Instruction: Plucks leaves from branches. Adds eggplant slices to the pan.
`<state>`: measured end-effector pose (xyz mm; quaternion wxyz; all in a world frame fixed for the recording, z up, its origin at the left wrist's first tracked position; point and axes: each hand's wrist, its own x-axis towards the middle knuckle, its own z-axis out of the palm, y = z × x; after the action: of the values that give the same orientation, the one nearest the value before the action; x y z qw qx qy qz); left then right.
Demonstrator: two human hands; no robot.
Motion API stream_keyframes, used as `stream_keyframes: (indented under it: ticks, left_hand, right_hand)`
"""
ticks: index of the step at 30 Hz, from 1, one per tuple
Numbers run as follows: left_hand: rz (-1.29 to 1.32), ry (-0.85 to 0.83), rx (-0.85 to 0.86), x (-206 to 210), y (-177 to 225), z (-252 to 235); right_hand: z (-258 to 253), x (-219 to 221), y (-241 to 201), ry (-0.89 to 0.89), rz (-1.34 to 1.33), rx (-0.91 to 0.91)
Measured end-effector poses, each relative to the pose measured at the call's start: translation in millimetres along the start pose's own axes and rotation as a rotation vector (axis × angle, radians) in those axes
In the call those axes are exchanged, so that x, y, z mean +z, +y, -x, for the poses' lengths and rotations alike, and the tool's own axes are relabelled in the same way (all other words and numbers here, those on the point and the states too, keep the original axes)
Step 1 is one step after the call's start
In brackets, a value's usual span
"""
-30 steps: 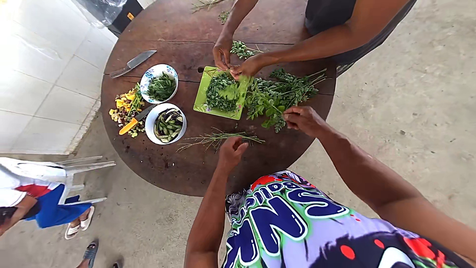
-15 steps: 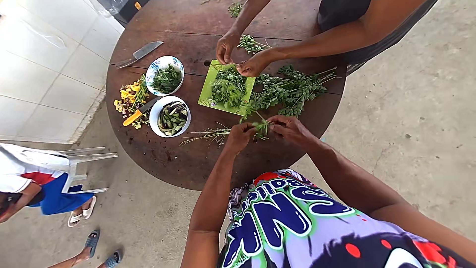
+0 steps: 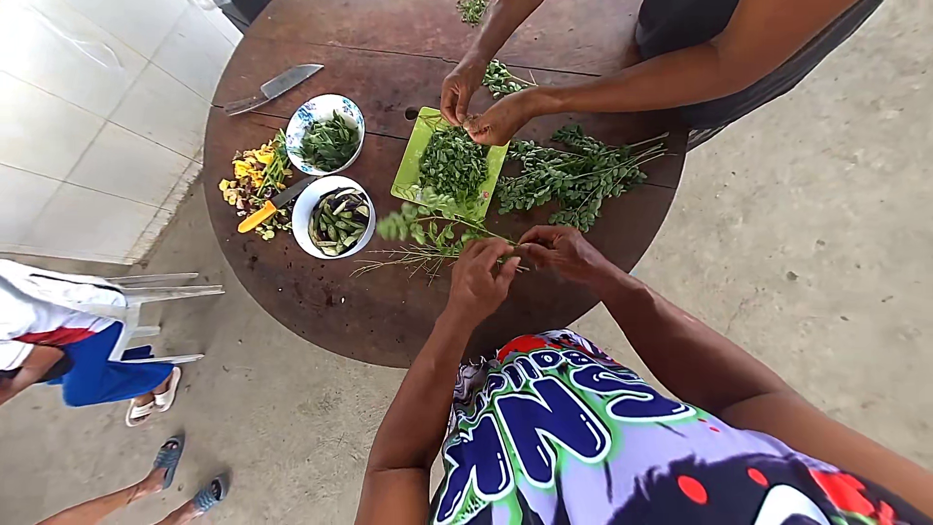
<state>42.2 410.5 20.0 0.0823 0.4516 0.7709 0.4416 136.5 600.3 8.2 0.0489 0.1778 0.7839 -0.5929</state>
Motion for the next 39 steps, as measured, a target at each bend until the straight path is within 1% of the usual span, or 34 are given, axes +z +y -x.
stream_keyframes:
  ticks: [2,4,7,9,11,14,15,18,21,25,28,30,33,35,39]
  left_hand:
    - [-0.012,-0.019,-0.101,4.7,-11.4,-1.6]
    - [0.072,-0.058,-0.175,4.9,-15.9,-3.3]
    - [0.23,-0.194,-0.328,-1.0,-15.3,-9.5]
    - [0.359,-0.302,-0.395,-2.7,-16.9,-13.4]
    - [0.481,-0.35,-0.461,-1.3,-19.4,-12.7]
    - [0.612,-0.267,-0.59,0.8,-23.9,-7.2]
    - [0.642,-0.238,-0.608,0.9,-25.2,-6.2]
    - [0.717,-0.234,-0.63,1.7,-27.1,-6.1]
    - [0.788,-0.198,-0.702,6.9,-29.2,-7.3]
    - [0.944,-0.174,-0.754,9.4,-31.9,-6.2]
    - [0.99,-0.146,-0.782,9.2,-30.5,-5.9]
    - [1.026,-0.098,-0.803,8.0,-27.7,-6.7]
    - [1.119,-0.046,-0.794,5.3,-28.9,-6.1]
    - [1.149,-0.047,-0.767,2.1,-31.6,-5.2]
    - [1.134,-0.075,-0.72,-2.3,-33.5,-5.7]
  right_hand:
    - [-0.6,2.5,-2.0,-0.015,0.013,-0.022]
    - [0.4,4.4,-1.2,-0.024,-0.014,-0.028]
    - [-0.2,7.0,2.1,-0.06,-0.046,-0.045]
    - [-0.3,8.0,1.5,-0.092,-0.039,-0.041]
    - [0.2,8.4,0.7,-0.11,-0.038,-0.033]
    - [1.1,9.3,3.4,-0.11,-0.054,-0.027]
    - [1.5,9.2,3.6,-0.108,-0.052,-0.019]
    - [1.1,8.9,2.0,-0.112,0.0,-0.006]
    - [-1.3,11.4,0.8,-0.111,0.043,-0.024]
    - [-2.5,12.3,0.9,-0.108,0.014,-0.052]
    - [-2.2,15.4,0.6,-0.06,-0.013,-0.062]
    - [-2.5,17.5,-0.6,-0.024,-0.036,-0.075]
    - [-2.4,16.7,-5.5,0.003,-0.057,-0.077]
    - [-2.7,12.7,-4.7,0.024,-0.068,-0.084]
    - [-1.6,4.9,-6.4,0.013,-0.061,-0.088]
